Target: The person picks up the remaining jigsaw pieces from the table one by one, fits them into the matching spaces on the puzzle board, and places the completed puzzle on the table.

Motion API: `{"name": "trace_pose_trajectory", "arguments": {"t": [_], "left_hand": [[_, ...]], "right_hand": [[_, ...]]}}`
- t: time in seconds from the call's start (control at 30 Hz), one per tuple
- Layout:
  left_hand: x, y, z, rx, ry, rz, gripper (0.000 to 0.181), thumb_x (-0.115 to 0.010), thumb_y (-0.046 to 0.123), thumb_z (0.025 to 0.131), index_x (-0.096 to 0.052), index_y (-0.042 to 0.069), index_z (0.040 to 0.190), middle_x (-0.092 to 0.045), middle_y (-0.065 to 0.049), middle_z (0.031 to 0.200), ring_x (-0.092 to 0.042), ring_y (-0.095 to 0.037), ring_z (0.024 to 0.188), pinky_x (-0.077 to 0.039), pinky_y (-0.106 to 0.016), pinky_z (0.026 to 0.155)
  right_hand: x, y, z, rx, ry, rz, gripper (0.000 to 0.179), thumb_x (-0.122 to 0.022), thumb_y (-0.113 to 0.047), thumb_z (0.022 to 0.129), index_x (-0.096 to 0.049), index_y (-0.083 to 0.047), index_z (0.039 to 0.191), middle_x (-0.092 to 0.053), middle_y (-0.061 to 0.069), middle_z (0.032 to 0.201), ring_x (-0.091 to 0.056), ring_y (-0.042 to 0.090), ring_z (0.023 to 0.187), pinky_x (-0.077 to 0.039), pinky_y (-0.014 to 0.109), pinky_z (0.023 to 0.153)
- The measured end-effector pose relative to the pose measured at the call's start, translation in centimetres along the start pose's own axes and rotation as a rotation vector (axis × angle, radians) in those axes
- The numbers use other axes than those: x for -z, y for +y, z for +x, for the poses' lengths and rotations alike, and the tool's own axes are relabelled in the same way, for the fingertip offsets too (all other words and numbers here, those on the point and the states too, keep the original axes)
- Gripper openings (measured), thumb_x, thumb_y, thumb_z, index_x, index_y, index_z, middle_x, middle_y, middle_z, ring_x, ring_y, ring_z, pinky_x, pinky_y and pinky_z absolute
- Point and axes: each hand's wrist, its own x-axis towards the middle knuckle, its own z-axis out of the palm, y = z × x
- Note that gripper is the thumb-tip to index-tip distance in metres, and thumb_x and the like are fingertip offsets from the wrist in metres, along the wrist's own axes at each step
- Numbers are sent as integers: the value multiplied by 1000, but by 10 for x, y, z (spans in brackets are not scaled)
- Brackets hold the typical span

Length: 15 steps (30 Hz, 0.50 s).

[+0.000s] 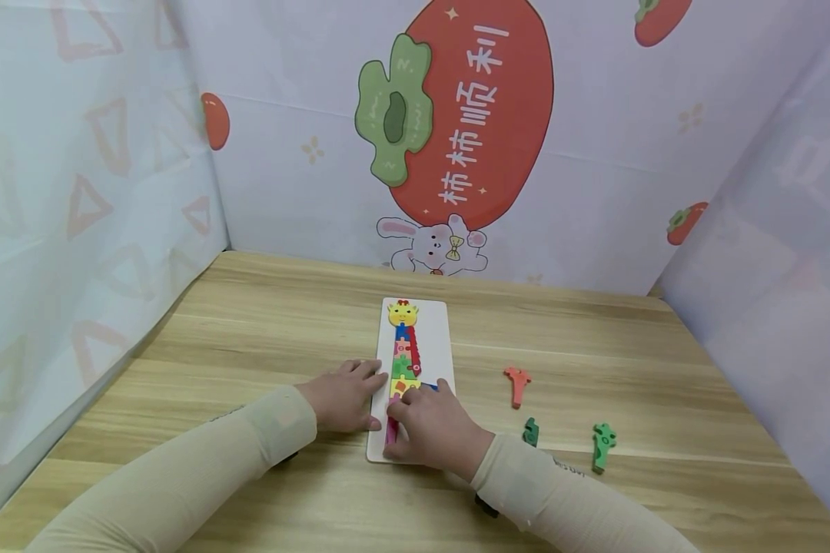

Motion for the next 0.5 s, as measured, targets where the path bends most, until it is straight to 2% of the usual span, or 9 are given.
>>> {"name": "trace_pose_trajectory", "arguments": {"t": [0.3,0.5], "left_hand": [[-6,-3,3,-7,6,0,81,-65,58,84,-38,19,149,-28,-6,156,-29,-36,140,-39,-55,104],[-4,-3,3,-10,13,-1,81,-65,57,84,-38,18,150,-29,-7,156,-29,-36,140,-39,-56,104]], "right_hand": [[-3,0,-1,6,18,-20,45,-69,-57,81,-68,-23,111,-67,-1,98,-62,18,91,-45,60,93],[-1,1,0,12,16,-24,46,-69,-56,82,-68,-23,113,-67,-1,99,-62,18,91,-45,60,93]]}}
